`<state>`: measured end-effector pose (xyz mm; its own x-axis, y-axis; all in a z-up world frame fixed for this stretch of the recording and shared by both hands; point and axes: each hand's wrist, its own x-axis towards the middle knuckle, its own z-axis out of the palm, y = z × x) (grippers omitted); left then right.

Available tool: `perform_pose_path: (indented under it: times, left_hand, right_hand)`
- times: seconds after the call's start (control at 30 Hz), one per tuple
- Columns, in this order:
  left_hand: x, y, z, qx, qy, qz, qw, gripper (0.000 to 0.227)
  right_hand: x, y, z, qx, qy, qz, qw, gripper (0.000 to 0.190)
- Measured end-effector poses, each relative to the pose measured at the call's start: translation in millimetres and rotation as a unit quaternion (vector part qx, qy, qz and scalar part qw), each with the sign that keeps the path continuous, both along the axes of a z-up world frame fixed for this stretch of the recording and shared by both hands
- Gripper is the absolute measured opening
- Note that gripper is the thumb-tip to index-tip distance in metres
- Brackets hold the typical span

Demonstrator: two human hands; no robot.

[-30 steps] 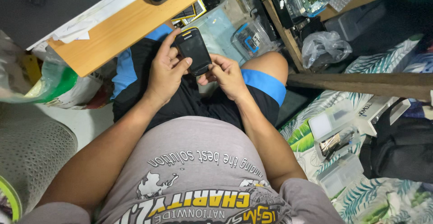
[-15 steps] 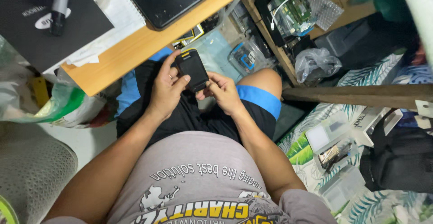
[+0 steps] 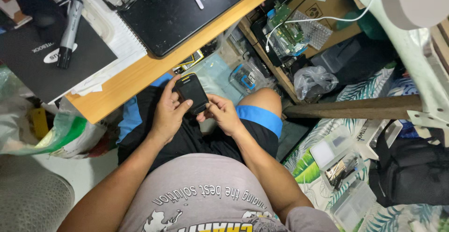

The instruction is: The person disassembles an orange electronic device, removes the battery, and uses tweezers to manipulate a small circuit board. They then assemble a yellow mobile phone by inserting a battery and connecting a white charging cable.

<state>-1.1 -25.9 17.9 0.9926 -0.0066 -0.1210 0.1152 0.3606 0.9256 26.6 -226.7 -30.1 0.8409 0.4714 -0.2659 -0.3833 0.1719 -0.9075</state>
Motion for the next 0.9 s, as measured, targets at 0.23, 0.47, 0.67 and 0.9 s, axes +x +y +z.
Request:
perform_pose_path:
  times: [0.23, 0.47, 0.67, 0.9]
  left_hand:
    - [1.8, -0.5, -2.3, 0.011, 0.010, 0.003, 1.000, 0.073]
    - [1.3, -3.8, 5.9, 0.000, 0.039, -0.023, 0.999, 0.088]
    - [2.9, -8.7, 13.4, 0.034, 0.039, -0.021, 0.998, 0.090]
    - [3.4, -13.7, 16.5, 0.038, 0.029, -0.019, 0.999, 0.087]
  right_hand:
    - [-0.8, 2.0, 0.6, 0.019, -0.021, 0.003, 1.000, 0.035]
    - [-1.7, -0.4, -10.1, 0.037, -0.015, 0.001, 0.999, 0.036]
    - [-2.7, 1.4, -8.7, 0.046, -0.017, 0.009, 0.999, 0.035]
    - [-1.5, 2.6, -3.7, 0.042, -0.014, -0.009, 0.999, 0.035]
